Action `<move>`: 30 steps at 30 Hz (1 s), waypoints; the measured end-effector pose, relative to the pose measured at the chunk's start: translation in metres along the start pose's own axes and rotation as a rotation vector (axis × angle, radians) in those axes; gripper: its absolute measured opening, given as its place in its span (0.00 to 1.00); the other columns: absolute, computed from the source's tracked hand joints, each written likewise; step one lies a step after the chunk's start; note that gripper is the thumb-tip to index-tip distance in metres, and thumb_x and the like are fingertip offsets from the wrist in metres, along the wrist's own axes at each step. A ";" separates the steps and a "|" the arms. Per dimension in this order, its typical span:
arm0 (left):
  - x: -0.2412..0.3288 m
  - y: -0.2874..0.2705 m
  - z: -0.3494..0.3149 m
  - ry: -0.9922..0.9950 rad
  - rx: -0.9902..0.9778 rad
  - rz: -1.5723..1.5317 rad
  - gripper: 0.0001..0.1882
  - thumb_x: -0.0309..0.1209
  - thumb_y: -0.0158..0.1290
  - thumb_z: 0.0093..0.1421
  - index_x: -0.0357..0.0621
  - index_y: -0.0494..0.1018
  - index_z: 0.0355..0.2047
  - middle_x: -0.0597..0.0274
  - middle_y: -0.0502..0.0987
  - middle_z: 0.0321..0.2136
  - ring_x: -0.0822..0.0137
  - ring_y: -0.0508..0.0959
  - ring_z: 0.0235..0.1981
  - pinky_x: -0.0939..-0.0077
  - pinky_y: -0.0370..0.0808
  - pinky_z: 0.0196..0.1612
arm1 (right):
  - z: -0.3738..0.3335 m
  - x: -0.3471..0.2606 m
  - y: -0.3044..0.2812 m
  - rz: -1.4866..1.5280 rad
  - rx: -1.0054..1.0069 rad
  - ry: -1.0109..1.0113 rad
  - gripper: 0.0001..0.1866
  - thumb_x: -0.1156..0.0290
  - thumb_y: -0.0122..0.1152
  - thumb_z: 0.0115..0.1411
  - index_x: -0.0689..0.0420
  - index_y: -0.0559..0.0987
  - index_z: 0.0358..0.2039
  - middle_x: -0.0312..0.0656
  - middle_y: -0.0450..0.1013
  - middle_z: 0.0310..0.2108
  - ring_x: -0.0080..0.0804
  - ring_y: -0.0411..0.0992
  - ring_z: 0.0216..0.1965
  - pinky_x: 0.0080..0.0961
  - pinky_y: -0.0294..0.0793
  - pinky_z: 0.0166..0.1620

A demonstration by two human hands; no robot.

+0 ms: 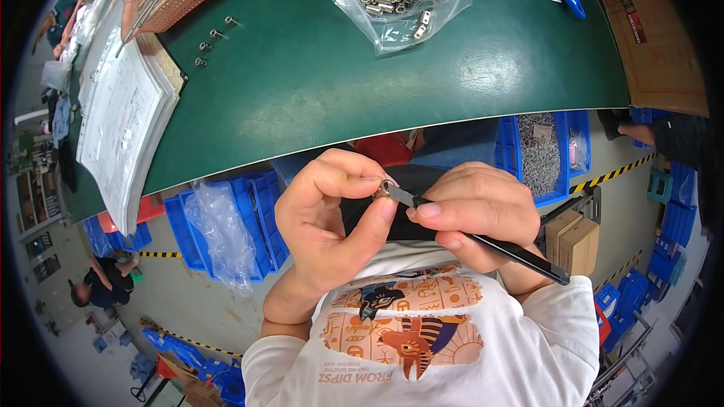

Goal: Scraping and cleaning the interior of small cylindrical metal components using a utility knife.

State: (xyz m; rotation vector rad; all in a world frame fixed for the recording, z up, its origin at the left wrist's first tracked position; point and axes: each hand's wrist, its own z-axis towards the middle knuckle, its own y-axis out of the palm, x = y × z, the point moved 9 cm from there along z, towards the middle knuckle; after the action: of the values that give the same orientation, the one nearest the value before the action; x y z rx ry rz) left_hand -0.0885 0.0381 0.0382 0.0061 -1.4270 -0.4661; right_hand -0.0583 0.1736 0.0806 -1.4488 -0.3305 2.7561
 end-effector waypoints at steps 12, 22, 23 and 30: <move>-0.003 -0.001 -0.002 0.005 -0.007 -0.024 0.11 0.13 0.53 0.49 0.37 0.67 0.32 0.52 0.72 0.32 0.68 0.74 0.33 0.78 0.70 0.38 | 0.000 -0.001 0.001 -0.024 -0.001 -0.009 0.13 0.78 0.63 0.44 0.61 0.79 0.33 0.42 0.75 0.25 0.34 0.74 0.24 0.25 0.70 0.24; -0.005 -0.002 -0.003 0.015 0.003 -0.072 0.11 0.13 0.53 0.49 0.37 0.67 0.32 0.51 0.72 0.33 0.68 0.74 0.34 0.78 0.71 0.37 | 0.000 -0.006 0.000 -0.059 0.042 -0.138 0.12 0.77 0.63 0.46 0.62 0.78 0.33 0.44 0.73 0.24 0.35 0.73 0.23 0.24 0.72 0.25; -0.005 -0.002 -0.003 0.015 0.002 -0.072 0.11 0.13 0.53 0.49 0.37 0.67 0.32 0.51 0.72 0.33 0.68 0.74 0.34 0.78 0.71 0.37 | 0.001 -0.004 0.000 0.026 0.016 -0.088 0.11 0.76 0.63 0.46 0.62 0.78 0.33 0.43 0.74 0.24 0.35 0.74 0.23 0.24 0.72 0.25; -0.006 0.002 -0.003 0.019 -0.041 -0.089 0.11 0.14 0.53 0.50 0.37 0.67 0.32 0.51 0.72 0.33 0.68 0.74 0.34 0.78 0.71 0.37 | -0.006 0.005 0.001 0.074 -0.070 0.095 0.09 0.71 0.57 0.55 0.61 0.77 0.35 0.45 0.75 0.29 0.38 0.75 0.28 0.30 0.74 0.33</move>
State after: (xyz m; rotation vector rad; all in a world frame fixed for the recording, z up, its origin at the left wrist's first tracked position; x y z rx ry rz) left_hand -0.0853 0.0410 0.0331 0.0410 -1.4022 -0.5676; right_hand -0.0566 0.1741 0.0730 -1.6339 -0.3829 2.7469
